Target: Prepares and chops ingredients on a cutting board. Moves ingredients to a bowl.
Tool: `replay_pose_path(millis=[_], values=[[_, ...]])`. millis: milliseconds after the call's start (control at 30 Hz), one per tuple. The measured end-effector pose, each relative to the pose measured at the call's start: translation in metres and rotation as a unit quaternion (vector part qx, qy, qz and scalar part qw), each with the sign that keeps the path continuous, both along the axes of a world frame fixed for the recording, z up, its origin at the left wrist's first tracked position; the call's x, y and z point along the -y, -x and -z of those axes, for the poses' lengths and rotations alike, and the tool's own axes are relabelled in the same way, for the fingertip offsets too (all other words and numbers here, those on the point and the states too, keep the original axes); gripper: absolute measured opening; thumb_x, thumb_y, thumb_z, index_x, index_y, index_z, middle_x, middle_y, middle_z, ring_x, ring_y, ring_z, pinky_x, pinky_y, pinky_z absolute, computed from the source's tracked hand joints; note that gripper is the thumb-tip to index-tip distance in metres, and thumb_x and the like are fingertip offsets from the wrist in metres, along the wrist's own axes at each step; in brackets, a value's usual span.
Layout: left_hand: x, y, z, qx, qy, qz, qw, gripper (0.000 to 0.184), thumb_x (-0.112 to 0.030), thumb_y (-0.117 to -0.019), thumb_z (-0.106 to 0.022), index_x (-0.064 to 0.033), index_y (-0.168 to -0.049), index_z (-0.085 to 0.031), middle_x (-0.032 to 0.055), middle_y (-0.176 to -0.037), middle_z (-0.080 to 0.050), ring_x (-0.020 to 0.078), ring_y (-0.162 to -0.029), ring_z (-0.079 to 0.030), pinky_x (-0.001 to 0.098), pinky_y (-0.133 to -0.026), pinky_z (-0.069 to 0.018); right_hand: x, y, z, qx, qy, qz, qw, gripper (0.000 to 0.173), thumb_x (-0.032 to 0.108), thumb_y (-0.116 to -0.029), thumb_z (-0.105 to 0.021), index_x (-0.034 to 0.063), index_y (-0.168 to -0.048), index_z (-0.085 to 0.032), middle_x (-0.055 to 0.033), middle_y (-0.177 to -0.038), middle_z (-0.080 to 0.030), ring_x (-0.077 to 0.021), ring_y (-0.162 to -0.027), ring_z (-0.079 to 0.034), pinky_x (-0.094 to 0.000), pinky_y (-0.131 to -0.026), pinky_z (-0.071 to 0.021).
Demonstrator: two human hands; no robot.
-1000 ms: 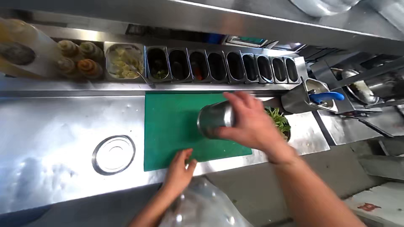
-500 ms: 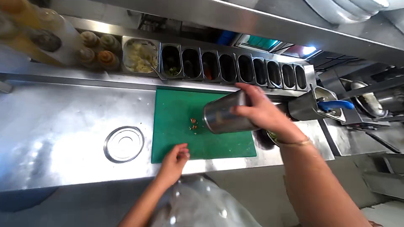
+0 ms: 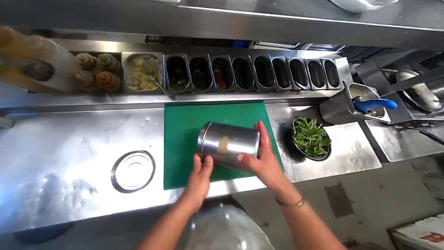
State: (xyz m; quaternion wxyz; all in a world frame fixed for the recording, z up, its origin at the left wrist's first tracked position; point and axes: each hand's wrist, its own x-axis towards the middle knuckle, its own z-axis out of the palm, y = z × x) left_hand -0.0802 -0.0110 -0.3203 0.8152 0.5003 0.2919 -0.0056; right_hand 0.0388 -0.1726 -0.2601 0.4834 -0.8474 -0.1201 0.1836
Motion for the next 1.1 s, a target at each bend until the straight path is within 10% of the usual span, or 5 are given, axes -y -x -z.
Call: replay_pose_path(millis=[233,500,667,867,1100], values=[[0.004,0.007,0.001,-0.002,-0.194,0.03,0.981,0.058,-0.029,-0.1007,-0.061,-0.0185,-0.154,-0.041,0.004,-0.155,-0.047,0.0182,-0.132,-0.056,0.0424,-0.105,-0.0523,-0.038,-0.042,-0.121,0.293,0.211,-0.121,0.925,0.108,0.064,-0.069,-0.074,0.028,-0.162,-0.033,-0.0067,-0.162,-0.036,-0.0303,-0.139,-0.044,-0.0603,-0.101,-0.0441],[-0.018,0.047,0.093,-0.052,-0.606,0.035,0.793,0.035,-0.03,-0.0979,-0.058,-0.0161,-0.129,-0.067,0.0067,-0.146,-0.056,0.0348,-0.148,-0.035,0.0573,-0.119,-0.0316,-0.108,-0.021,0.002,0.263,0.393,-0.206,0.857,0.08,0.071,-0.0742,-0.059,0.0431,-0.149,-0.051,-0.0022,-0.148,-0.052,-0.0374,-0.132,-0.046,-0.0583,-0.08,-0.0446],[-0.015,0.047,0.1,-0.052,-0.648,0.073,0.756,0.035,-0.034,-0.0962,-0.058,-0.0201,-0.127,-0.069,0.0061,-0.146,-0.056,0.0342,-0.147,-0.037,0.0556,-0.118,-0.0333,-0.104,-0.021,-0.032,0.139,0.455,-0.28,0.834,0.126,0.078,-0.0682,-0.077,0.0365,-0.166,-0.009,-0.0072,-0.174,0.001,-0.0488,-0.152,-0.02,-0.0716,-0.089,-0.0481],[-0.016,0.047,0.101,-0.054,-0.659,0.097,0.744,0.036,-0.037,-0.0949,-0.06,-0.0245,-0.127,-0.068,0.0026,-0.149,-0.053,0.0314,-0.149,-0.033,0.0539,-0.119,-0.0305,-0.09,-0.043,-0.033,0.197,0.401,-0.26,0.856,0.109,0.072,-0.0647,-0.077,0.0384,-0.16,-0.035,-0.0073,-0.157,-0.041,-0.0392,-0.134,-0.046,-0.061,-0.083,-0.0537],[-0.016,0.048,0.099,-0.048,-0.66,0.102,0.743,0.033,-0.035,-0.0946,-0.061,-0.0211,-0.124,-0.071,0.0056,-0.15,-0.053,0.0337,-0.149,-0.033,0.0565,-0.12,-0.0291,-0.092,-0.065,-0.13,0.262,0.346,-0.245,0.867,0.112,0.069,-0.0652,-0.076,0.0312,-0.162,-0.033,-0.0087,-0.155,-0.043,-0.0376,-0.132,-0.048,-0.0647,-0.093,-0.0474]])
